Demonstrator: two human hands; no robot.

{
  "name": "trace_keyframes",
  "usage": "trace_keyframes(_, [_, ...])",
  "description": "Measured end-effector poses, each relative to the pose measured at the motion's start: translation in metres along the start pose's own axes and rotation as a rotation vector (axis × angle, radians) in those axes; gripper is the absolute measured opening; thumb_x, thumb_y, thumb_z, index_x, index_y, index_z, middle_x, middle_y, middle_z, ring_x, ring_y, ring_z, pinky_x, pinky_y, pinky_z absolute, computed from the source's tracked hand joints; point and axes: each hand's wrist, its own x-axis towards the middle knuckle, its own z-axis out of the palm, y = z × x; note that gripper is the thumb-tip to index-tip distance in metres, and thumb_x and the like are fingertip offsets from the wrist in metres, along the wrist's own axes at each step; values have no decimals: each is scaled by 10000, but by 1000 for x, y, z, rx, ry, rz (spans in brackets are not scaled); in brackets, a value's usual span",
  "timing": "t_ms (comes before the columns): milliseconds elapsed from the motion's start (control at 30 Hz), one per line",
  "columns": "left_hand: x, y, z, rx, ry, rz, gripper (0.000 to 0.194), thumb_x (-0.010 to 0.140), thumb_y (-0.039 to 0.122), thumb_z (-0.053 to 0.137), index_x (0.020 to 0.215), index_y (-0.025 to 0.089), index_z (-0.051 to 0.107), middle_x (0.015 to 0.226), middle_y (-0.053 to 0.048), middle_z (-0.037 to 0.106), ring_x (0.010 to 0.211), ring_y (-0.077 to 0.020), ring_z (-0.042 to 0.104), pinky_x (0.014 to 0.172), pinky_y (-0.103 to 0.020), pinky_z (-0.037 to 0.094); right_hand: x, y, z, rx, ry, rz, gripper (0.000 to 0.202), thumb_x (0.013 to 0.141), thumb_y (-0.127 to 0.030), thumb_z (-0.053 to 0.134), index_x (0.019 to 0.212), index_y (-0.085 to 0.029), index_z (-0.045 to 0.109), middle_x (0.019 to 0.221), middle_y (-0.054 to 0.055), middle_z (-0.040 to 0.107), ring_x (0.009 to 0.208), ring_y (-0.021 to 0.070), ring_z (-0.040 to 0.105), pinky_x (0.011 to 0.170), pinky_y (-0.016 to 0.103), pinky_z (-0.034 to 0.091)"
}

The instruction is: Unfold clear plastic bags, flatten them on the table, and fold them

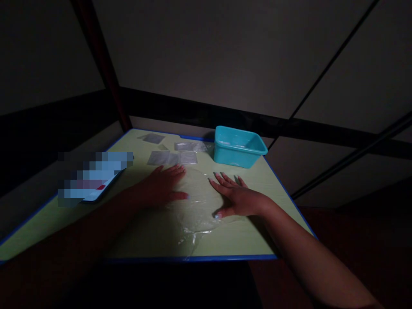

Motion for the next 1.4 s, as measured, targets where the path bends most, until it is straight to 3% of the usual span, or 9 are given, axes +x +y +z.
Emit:
trace_keyframes(100, [2,0,-4,20,141,-126,748,850,636,397,1366,96,416,1447,-229,356,1341,-355,322,1061,-519,271,-1,-1,0,17,-8,-2,1123,651,-756,567,1487,-247,15,1525,108,-137,1400,338,-116,1056,627,-65])
trace_keyframes(167, [2,4,-7,-25,163,-52,730,874,605,381,1390,89,379,1470,-212,323,1362,-329,291,1081,-493,256,-2,-3,0,30,-19,-32,1117,647,-734,594,1485,-273,16,1523,103,-147,1396,338,-128,1048,629,-86])
trace_keyframes(267, [2,12,-7,-113,23,197,731,879,580,408,1441,127,289,1518,-155,231,1405,-278,191,1120,-482,172,-2,-7,1,39,-48,-92,1118,633,-705,633,1480,-310,20,1526,92,-145,1393,336,-139,1040,622,-118])
trace_keyframes(333, [1,15,-5,-128,-78,249,767,856,589,453,1459,162,248,1530,-139,181,1413,-273,157,1122,-490,148,-2,-9,1,40,-57,-107,1133,619,-695,654,1479,-313,22,1528,94,-139,1389,341,-149,1041,616,-125])
trace_keyframes(600, [-1,3,-5,-21,-147,22,918,825,677,384,1480,87,128,1530,-190,81,1416,-319,98,1097,-572,124,-1,-7,-3,43,-46,-28,1194,571,-695,689,1481,-301,23,1521,128,-152,1382,366,-146,1044,627,-97])
trace_keyframes(867, [1,-13,0,54,-67,21,763,906,579,233,1480,86,130,1532,-187,91,1418,-305,86,1094,-584,137,11,-5,-4,65,-53,-39,1254,514,-698,716,1479,-306,16,1535,107,-140,1380,377,-159,1021,667,-82])
trace_keyframes(1067, [1,-17,-1,-49,10,148,725,930,564,165,1485,98,135,1548,-122,106,1412,-288,129,1137,-447,170,18,7,-4,81,-22,7,1260,511,-696,716,1476,-304,7,1537,98,-140,1379,377,-164,1007,685,-77])
trace_keyframes(1200, [1,-10,0,-80,-60,212,770,909,611,246,1495,137,82,1539,-124,120,1402,-306,174,1132,-489,171,17,15,-7,115,6,56,1247,515,-701,711,1478,-299,29,1544,87,-111,1378,391,-148,1015,683,-71])
trace_keyframes(1400, [1,-9,1,3,-157,159,1062,707,751,505,1490,172,82,1533,-180,93,1406,-352,97,1072,-634,111,12,10,-8,92,-20,72,1301,475,-679,744,1481,-277,23,1537,119,-120,1372,392,-167,1010,682,-81])
